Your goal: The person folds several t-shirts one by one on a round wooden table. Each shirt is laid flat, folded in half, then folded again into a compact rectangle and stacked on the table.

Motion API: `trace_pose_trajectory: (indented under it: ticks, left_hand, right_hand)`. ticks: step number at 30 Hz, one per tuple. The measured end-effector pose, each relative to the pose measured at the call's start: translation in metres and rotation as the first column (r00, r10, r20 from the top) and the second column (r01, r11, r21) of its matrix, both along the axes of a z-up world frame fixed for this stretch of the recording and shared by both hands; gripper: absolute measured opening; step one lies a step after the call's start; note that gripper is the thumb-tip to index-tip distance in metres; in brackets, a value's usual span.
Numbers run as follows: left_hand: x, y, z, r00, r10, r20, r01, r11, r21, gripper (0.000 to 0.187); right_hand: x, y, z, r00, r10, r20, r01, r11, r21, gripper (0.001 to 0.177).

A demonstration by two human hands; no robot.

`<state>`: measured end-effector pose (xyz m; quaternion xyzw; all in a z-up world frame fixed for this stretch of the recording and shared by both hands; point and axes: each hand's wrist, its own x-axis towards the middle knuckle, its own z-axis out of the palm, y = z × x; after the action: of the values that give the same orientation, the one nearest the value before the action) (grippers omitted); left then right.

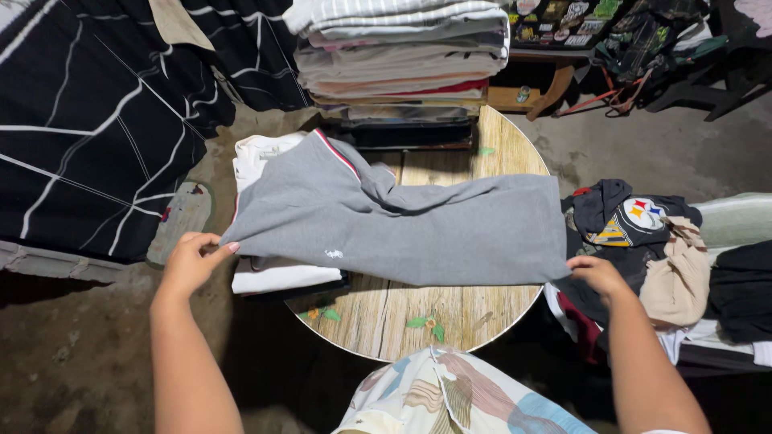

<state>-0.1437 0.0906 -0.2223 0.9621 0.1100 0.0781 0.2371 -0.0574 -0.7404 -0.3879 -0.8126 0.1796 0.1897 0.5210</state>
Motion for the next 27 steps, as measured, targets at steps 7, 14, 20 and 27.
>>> trace_pose_trajectory:
  ticks: [7, 14, 20, 27]
  left_hand:
    - [0.003, -0.014, 0.013, 0.816, 0.001, -0.578, -0.409, 0.706, -0.577, 0.044]
    - [0.039, -0.05, 0.038, 0.916, 0.078, -0.393, -0.368, 0.55, -0.75, 0.039]
    - [0.121, -0.049, 0.062, 0.977, 0.151, -0.152, -0.204, 0.448, -0.87, 0.024]
    - [0.13, -0.031, 0.125, 0.874, 0.296, 0.386, 0.352, 0.161, -0.922, 0.009]
  right_hand:
    - [-0.002, 0.019, 0.028, 0.845, -0.028, -0.535, 0.185, 0.953, 0.241, 0.026]
    - [0.017, 0.04, 0.025, 0.911, -0.053, -0.409, 0.12, 0.983, 0.139, 0.027]
    - [0.078, 0.021, 0.075, 0.986, -0.075, -0.147, 0.103, 0.976, 0.193, 0.021]
    - [0.087, -0.002, 0.194, 0.925, -0.247, 0.289, -0.02, 0.727, 0.687, 0.013]
